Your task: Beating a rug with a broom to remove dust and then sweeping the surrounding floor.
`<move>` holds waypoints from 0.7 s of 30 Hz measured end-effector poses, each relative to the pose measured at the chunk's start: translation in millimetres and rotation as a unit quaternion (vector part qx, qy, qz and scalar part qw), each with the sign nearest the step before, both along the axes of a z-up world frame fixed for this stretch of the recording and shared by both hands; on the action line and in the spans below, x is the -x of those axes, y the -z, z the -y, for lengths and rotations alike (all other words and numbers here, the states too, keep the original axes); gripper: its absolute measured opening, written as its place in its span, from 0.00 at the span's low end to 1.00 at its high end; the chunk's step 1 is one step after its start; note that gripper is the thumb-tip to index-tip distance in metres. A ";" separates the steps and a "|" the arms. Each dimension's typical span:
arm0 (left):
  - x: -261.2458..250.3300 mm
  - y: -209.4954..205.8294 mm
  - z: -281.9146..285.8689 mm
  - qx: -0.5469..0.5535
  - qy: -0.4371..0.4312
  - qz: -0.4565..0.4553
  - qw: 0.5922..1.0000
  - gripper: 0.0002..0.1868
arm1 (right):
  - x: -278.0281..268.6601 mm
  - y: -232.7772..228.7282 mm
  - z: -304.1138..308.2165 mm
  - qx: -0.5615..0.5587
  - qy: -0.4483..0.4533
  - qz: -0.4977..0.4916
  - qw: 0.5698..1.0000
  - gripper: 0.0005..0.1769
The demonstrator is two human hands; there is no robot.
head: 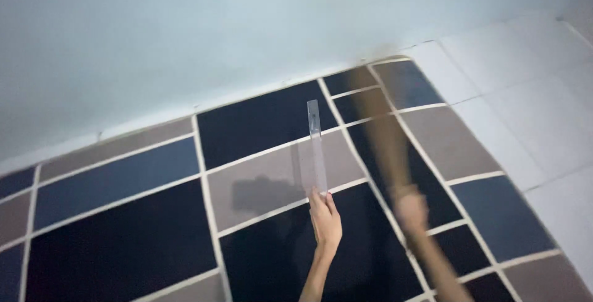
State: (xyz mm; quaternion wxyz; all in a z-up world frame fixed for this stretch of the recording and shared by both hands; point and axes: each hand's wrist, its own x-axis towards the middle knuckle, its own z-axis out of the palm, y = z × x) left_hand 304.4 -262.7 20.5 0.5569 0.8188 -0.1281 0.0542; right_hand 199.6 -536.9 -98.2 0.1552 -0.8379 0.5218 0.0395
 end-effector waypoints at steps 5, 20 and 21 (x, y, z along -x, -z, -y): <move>12.8 -11.8 43.1 -0.016 0.021 -0.026 0.999 0.26 | -32.1 -17.6 -119.5 -0.027 -0.293 -0.067 0.953 0.16; 28.0 -52.9 77.0 -0.003 0.088 -0.121 0.989 0.26 | -25.4 31.4 205.9 0.172 0.003 0.155 0.973 0.29; 30.5 -59.2 80.0 -0.005 0.096 -0.120 0.988 0.26 | -10.4 50.5 164.0 0.171 0.011 0.155 0.973 0.29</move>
